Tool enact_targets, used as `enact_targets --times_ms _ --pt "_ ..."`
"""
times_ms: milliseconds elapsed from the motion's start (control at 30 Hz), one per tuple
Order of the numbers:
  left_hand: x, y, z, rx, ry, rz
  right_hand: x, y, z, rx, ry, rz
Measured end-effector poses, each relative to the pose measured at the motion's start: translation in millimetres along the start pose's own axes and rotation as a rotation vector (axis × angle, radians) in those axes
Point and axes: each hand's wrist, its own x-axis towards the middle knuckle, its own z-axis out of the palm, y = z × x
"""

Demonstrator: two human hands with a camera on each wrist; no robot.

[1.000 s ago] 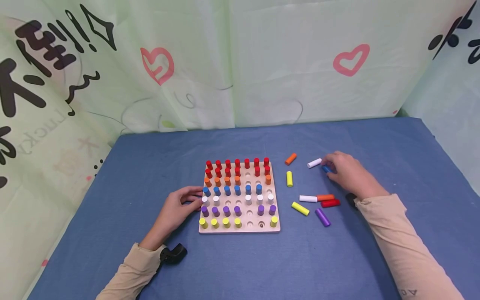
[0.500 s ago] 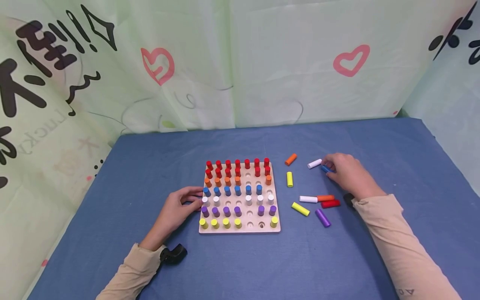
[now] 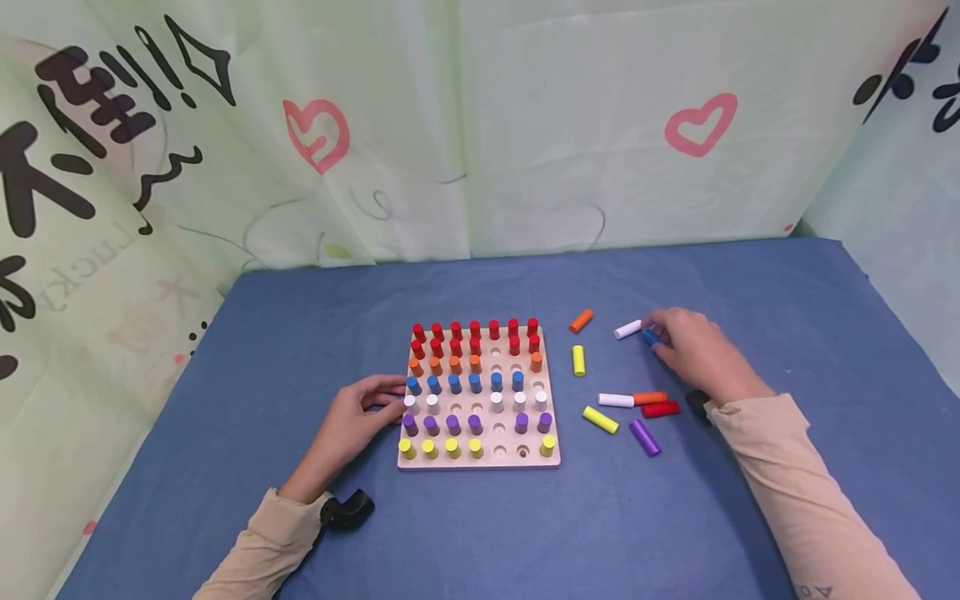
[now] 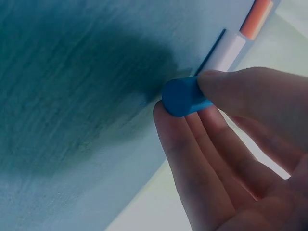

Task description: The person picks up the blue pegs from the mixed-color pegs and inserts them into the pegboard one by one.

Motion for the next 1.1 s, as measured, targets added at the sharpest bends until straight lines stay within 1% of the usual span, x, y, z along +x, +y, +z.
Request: enact_targets --times_ms 267,500,700,900,1100 --pt "-0.2 -0.2 -0.1 -0.014 -0.005 -0.002 -3.7 -9 1 0.008 0.005 -0.013" --pt "-0.3 -0.4 -0.3 -0.005 -0.001 0.003 -6.9 -16 -2 0.025 0.020 -0.071" --pt "0.1 -0.2 -0.2 -0.006 -0.001 0.006 -8.4 -26 -6 0.044 0.004 -0.055" --pt "0.1 0.0 -0.2 -0.009 -0.001 0.008 -8.6 -37 -10 0.039 0.014 -0.076" --pt "0.2 -0.2 -0.3 -0.007 -0.001 0.007 -9.3 -47 -14 0.048 0.000 -0.085"
